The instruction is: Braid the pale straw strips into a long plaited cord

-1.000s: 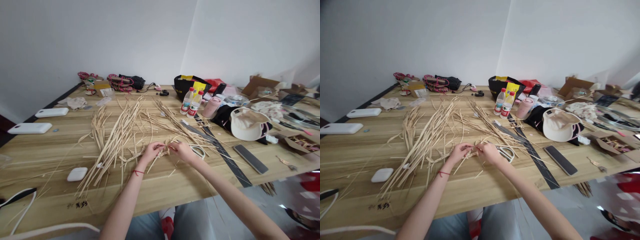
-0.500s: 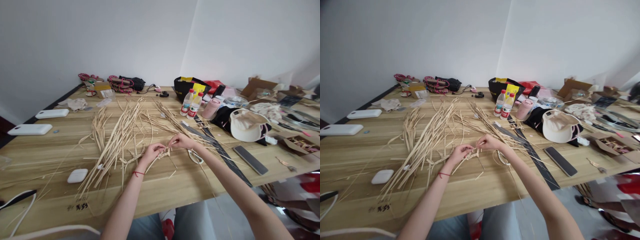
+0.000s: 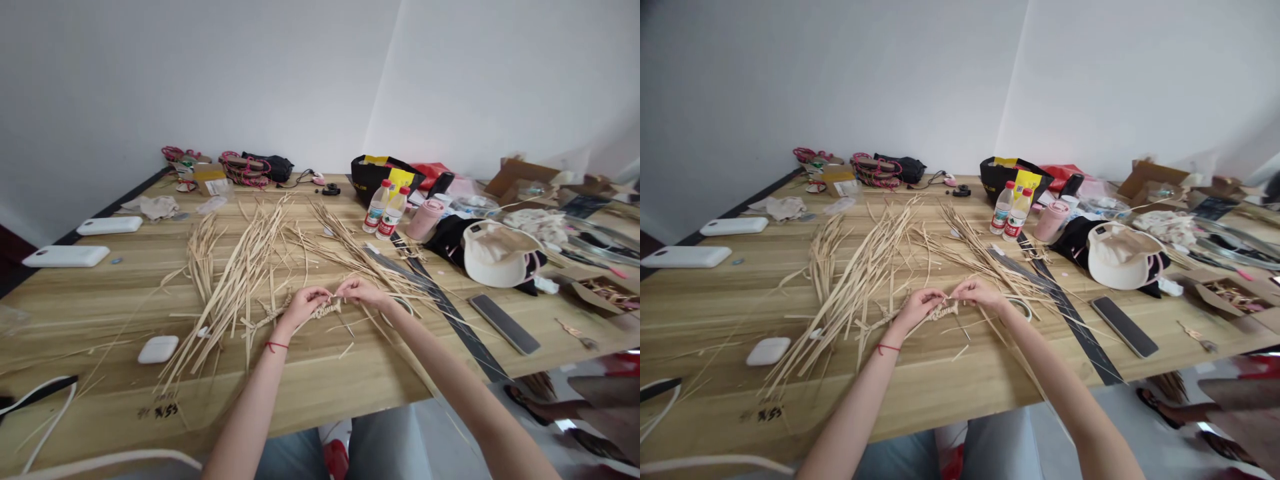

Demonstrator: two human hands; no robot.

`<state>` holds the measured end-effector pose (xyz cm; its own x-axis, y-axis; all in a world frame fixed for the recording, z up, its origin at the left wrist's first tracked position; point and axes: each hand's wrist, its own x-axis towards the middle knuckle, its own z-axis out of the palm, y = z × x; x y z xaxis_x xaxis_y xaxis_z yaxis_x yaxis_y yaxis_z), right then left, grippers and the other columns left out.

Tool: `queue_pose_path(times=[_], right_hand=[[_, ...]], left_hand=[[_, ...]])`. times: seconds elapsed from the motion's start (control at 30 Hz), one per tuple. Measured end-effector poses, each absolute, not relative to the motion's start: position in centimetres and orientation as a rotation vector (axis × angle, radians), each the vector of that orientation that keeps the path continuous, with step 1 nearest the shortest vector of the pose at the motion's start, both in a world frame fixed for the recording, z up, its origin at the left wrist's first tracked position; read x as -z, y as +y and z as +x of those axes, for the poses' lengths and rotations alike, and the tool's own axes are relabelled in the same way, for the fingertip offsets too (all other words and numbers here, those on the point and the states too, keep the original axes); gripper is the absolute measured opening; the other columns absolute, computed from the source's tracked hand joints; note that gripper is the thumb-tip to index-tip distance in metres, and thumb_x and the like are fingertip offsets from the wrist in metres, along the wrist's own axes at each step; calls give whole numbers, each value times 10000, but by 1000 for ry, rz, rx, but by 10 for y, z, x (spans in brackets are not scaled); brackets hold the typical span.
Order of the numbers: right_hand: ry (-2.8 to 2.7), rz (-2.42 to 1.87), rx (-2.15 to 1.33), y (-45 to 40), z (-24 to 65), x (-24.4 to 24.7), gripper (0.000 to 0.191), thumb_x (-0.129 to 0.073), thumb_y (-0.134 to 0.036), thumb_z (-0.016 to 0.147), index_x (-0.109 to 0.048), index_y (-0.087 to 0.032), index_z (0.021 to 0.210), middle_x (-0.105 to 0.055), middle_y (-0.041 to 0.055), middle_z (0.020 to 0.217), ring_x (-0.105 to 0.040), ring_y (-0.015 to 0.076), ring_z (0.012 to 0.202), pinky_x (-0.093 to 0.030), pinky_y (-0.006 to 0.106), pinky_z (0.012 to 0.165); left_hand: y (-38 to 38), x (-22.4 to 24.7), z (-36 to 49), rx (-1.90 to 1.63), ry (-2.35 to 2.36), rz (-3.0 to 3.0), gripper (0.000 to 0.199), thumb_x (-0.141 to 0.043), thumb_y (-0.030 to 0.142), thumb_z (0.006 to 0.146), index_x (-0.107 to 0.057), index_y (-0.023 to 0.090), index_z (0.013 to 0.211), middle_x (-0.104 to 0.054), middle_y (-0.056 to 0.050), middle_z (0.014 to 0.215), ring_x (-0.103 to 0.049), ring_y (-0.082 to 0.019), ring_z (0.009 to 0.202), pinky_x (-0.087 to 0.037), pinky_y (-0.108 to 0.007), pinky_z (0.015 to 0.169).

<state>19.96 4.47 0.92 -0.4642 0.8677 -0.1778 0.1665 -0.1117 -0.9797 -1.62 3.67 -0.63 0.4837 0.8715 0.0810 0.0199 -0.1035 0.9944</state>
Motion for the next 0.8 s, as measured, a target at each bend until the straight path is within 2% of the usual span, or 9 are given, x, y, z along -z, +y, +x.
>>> queue_pose_path(times=[0.13, 0.37, 0.53, 0.7, 0.8], right_hand=[[-1501, -1128, -1600, 37, 192, -4, 323, -740, -411, 626, -679, -133, 778, -501, -63, 486, -308, 44, 401, -186, 193, 392], [-1246, -1103, -1359, 15, 159, 8, 299, -731, -412, 606, -562, -167, 636, -399, -85, 441, -288, 47, 391, -201, 195, 405], [-1283, -1067, -1415, 8, 158, -4, 257, -662, -350, 678, -648, -159, 849, -352, -91, 437, -254, 61, 395, -181, 208, 406], [-1258, -1004, -1585, 12, 167, -8, 307, -573, -439, 766, -642, -140, 764, -301, -91, 401, -243, 72, 373, -203, 225, 400], [-1261, -1009, -1628, 16, 168, -4, 333, -614, -466, 753, -645, -140, 812, -296, -106, 392, -225, 64, 359, -182, 216, 394]], left_hand=[[37, 6, -17, -888, 825, 1458, 241, -637, 323, 746, -673, 131, 887, -672, -41, 759, -440, -68, 473, -324, -183, 437], [41, 10, -18, -977, 810, 1349, 257, -652, 331, 732, -658, 126, 885, -633, -21, 704, -422, -55, 452, -333, -182, 430], [41, 9, -18, -991, 819, 1313, 274, -657, 347, 718, -644, 127, 881, -621, -17, 689, -408, -51, 448, -327, -177, 420], [40, 9, -18, -979, 843, 1327, 289, -658, 361, 717, -635, 131, 891, -590, -3, 635, -415, -59, 460, -330, -173, 422], [40, 10, -20, -955, 820, 1337, 308, -660, 381, 717, -627, 128, 890, -621, -21, 690, -422, -59, 465, -340, -178, 429]])
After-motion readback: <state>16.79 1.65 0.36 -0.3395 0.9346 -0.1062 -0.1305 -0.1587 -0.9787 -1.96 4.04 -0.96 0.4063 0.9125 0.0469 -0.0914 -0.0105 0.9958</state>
